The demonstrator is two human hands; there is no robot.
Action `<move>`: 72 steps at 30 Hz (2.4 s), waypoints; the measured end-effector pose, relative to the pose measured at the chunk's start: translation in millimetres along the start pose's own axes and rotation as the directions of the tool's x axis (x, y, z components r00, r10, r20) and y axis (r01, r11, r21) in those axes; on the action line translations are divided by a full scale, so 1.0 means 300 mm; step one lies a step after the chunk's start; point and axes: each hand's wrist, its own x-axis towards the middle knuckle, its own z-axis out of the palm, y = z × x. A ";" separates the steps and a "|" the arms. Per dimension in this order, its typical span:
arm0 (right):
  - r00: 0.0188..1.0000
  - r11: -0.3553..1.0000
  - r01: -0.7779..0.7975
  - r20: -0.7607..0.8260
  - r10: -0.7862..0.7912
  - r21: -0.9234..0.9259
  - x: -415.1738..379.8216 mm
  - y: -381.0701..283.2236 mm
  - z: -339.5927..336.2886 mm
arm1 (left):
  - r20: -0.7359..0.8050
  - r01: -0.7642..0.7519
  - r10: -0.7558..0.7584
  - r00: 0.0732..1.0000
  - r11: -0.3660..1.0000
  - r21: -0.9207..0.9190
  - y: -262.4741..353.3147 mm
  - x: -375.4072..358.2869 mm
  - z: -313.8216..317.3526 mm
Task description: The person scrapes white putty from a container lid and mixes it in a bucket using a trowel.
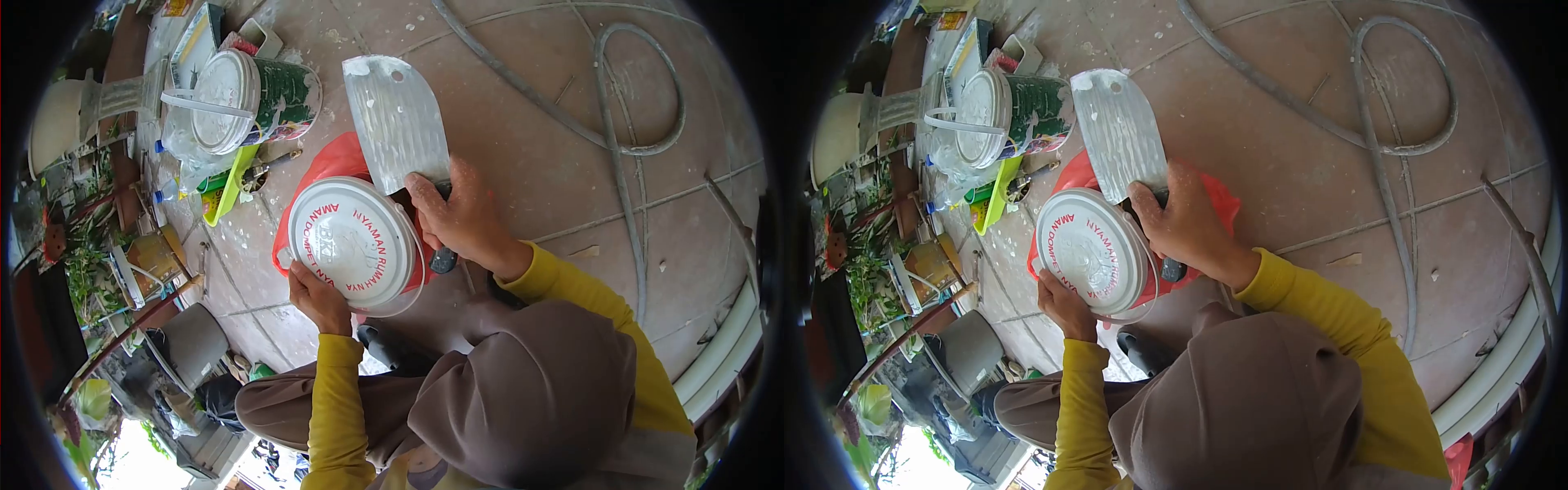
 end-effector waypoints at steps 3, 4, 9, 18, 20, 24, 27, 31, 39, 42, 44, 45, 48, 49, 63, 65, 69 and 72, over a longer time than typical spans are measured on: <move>0.997 0.997 0.061 0.052 -0.064 0.052 -0.015 -0.011 -0.019 | -0.046 0.016 -0.018 0.999 0.999 -0.042 0.001 -0.004 0.019; 0.994 0.995 -0.026 0.105 0.016 0.093 -0.032 -0.036 -0.038 | -0.036 0.007 -0.007 0.999 1.000 -0.013 -0.003 -0.005 0.011; 0.981 0.988 -0.114 0.170 0.096 0.103 -0.065 -0.051 -0.071 | -0.037 -0.001 0.003 0.999 0.999 0.032 0.009 -0.013 0.007; 0.979 0.946 -0.194 0.115 0.169 0.259 -0.149 -0.030 -0.104 | -0.008 -0.002 0.003 1.000 0.996 0.089 0.020 -0.017 -0.001; 0.988 0.946 -0.143 0.103 0.118 0.291 -0.130 -0.043 -0.097 | -0.018 -0.020 0.021 1.000 0.998 0.060 0.015 -0.013 0.006; 0.989 0.956 -0.132 0.101 0.109 0.262 -0.123 -0.012 -0.072 | -0.018 -0.018 0.017 1.000 1.000 -0.015 0.006 -0.013 0.007; 0.992 0.956 -0.116 0.081 0.098 0.271 -0.127 0.007 -0.061 | -0.019 -0.002 0.002 1.000 1.000 0.017 0.027 -0.023 0.009; 0.997 0.966 -0.065 0.063 0.051 0.252 -0.123 0.017 -0.053 | -0.026 -0.029 0.030 0.999 1.000 0.004 0.002 -0.011 0.009; 0.980 0.978 0.195 -0.015 -0.197 -0.073 -0.121 0.029 -0.053 | -0.038 -0.031 0.031 0.999 0.999 -0.009 0.020 -0.022 0.015; 0.931 0.914 0.343 -0.048 -0.361 -0.216 -0.116 0.011 -0.043 | -0.010 -0.068 0.069 0.998 0.996 0.052 0.014 -0.019 0.006; 0.937 0.927 0.316 -0.084 -0.338 -0.201 -0.108 0.041 -0.030 | 0.012 -0.070 0.070 0.997 0.997 0.038 0.011 -0.012 0.008; 0.914 0.907 0.373 -0.093 -0.395 -0.194 -0.094 0.055 -0.015 | 0.008 -0.070 0.069 0.998 0.997 0.031 0.010 -0.017 0.004; 0.917 0.927 0.363 -0.140 -0.374 -0.099 -0.086 0.058 0.011 | 0.017 -0.044 0.043 0.999 0.998 0.045 -0.004 -0.012 -0.010; 0.962 0.969 0.245 -0.117 -0.246 -0.024 -0.101 0.044 -0.002 | 0.028 -0.068 0.067 0.997 0.996 0.050 -0.006 -0.006 -0.011; 0.997 0.993 0.069 -0.023 -0.071 -0.092 0.034 -0.007 0.019 | 0.059 -0.119 0.114 0.992 0.990 0.074 -0.007 0.016 -0.006; 1.000 0.999 -0.001 0.004 0.002 -0.048 0.016 -0.038 0.005 | 0.054 -0.097 0.095 0.994 0.994 0.040 0.003 0.011 -0.003; 0.997 0.998 0.070 0.018 -0.070 0.002 0.002 -0.037 -0.021 | 0.074 -0.141 0.134 0.988 0.986 0.095 -0.012 0.026 -0.004; 0.999 0.996 -0.026 0.040 0.023 0.086 0.059 -0.044 0.017 | 0.058 -0.141 0.139 0.989 0.990 0.030 -0.019 0.033 0.004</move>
